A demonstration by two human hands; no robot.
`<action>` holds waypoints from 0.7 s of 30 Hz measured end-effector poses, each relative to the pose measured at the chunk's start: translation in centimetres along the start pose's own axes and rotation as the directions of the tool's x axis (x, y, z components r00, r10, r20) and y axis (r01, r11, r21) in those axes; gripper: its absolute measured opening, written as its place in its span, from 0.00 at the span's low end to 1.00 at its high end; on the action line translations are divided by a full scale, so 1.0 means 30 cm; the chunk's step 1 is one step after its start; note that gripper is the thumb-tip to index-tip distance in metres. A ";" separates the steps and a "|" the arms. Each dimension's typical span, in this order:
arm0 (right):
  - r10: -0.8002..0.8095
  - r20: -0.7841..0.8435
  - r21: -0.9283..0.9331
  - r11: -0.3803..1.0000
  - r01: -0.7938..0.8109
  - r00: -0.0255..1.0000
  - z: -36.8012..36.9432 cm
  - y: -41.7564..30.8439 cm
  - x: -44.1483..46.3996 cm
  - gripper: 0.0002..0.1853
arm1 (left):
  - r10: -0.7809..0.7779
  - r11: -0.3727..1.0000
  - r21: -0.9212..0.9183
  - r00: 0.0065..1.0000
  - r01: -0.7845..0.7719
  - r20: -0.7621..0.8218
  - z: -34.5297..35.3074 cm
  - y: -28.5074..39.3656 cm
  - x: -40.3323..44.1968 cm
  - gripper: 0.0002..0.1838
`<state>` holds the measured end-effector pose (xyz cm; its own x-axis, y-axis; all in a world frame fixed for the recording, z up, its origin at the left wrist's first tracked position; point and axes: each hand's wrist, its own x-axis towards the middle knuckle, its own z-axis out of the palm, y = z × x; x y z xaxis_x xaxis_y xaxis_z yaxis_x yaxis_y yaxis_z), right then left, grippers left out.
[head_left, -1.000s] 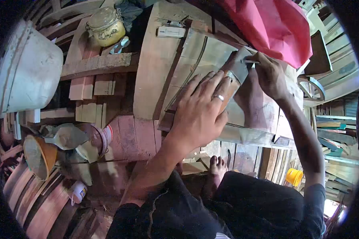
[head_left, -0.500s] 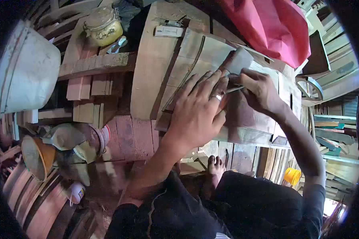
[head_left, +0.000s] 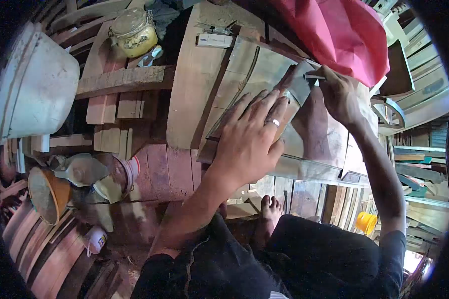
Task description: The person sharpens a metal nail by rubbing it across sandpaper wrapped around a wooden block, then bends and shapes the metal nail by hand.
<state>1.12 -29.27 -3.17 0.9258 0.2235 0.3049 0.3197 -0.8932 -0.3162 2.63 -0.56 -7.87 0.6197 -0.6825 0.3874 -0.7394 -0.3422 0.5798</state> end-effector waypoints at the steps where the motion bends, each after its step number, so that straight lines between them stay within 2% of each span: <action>1: 0.074 0.018 -0.002 0.997 -0.074 0.997 0.005 -0.024 -0.015 0.13 | -0.001 1.000 -0.015 1.000 0.000 -0.002 0.001 -0.002 -0.002 0.43; 2: 0.148 0.035 -0.008 0.989 -0.148 0.988 0.010 -0.051 -0.031 0.13 | -0.003 1.000 -0.014 1.000 0.003 -0.002 -0.002 -0.001 -0.004 0.43; 3: 0.124 0.092 0.097 0.986 -0.133 0.988 0.022 -0.096 -0.040 0.13 | -0.002 1.000 -0.024 1.000 0.002 -0.007 -0.004 0.001 -0.004 0.43; 6: -0.040 0.209 0.051 0.998 0.030 0.977 0.005 -0.140 -0.029 0.13 | -0.001 1.000 -0.017 1.000 0.001 -0.008 -0.002 -0.001 -0.003 0.44; 8: -0.084 0.119 -0.034 0.995 0.089 0.989 -0.001 -0.062 -0.021 0.12 | 0.003 1.000 -0.002 1.000 -0.003 -0.002 0.002 0.004 -0.001 0.44; 9: 0.052 0.034 0.036 0.998 -0.053 0.998 0.017 -0.010 -0.024 0.12 | 0.002 1.000 -0.009 1.000 -0.002 -0.004 -0.001 0.006 0.001 0.43; 10: 0.114 -0.036 0.124 0.986 -0.109 0.993 0.018 0.015 -0.010 0.11 | -0.002 1.000 -0.014 1.000 0.002 -0.008 -0.005 0.006 0.001 0.43; 12: 0.178 -0.018 -0.018 0.984 -0.178 0.984 0.013 0.015 -0.016 0.12 | -0.008 1.000 -0.016 1.000 0.008 -0.013 -0.004 0.000 -0.001 0.43; 15: 0.013 0.130 0.102 0.994 -0.026 0.991 0.024 -0.105 -0.038 0.14 | -0.008 1.000 -0.022 1.000 0.008 -0.010 -0.003 0.004 -0.003 0.43; 16: -0.047 0.204 0.087 0.996 0.030 0.978 0.004 -0.125 -0.031 0.13 | -0.007 1.000 -0.019 1.000 0.007 -0.006 -0.004 0.006 -0.002 0.43; 17: -0.038 0.220 0.064 0.998 0.024 0.975 -0.017 -0.120 -0.021 0.12 | -0.003 1.000 -0.023 1.000 0.003 -0.004 -0.002 0.007 -0.001 0.43; 18: -0.029 0.234 0.043 0.999 0.020 0.972 -0.031 -0.098 -0.007 0.11 | -0.008 1.000 -0.013 1.000 0.008 -0.001 -0.003 0.008 -0.001 0.43; 19: -0.082 0.088 0.038 0.996 0.079 0.993 -0.008 -0.037 0.001 0.10 | -0.014 1.000 0.000 1.000 0.014 0.002 -0.005 0.006 -0.002 0.43; 20: 0.065 0.023 0.080 0.994 -0.067 0.998 0.000 0.004 -0.002 0.09 | -0.013 1.000 0.002 1.000 0.013 0.003 -0.007 0.005 -0.001 0.43; 21: 0.166 0.039 0.015 0.986 -0.167 0.985 -0.007 0.003 0.002 0.10 | -0.005 1.000 -0.017 1.000 0.005 -0.001 -0.006 0.004 0.001 0.43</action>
<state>1.15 -29.42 -3.00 0.9732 0.0869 0.2128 0.1637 -0.9119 -0.3763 2.61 -0.50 -7.65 0.6239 -0.6801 0.3850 -0.7316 -0.3350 0.5937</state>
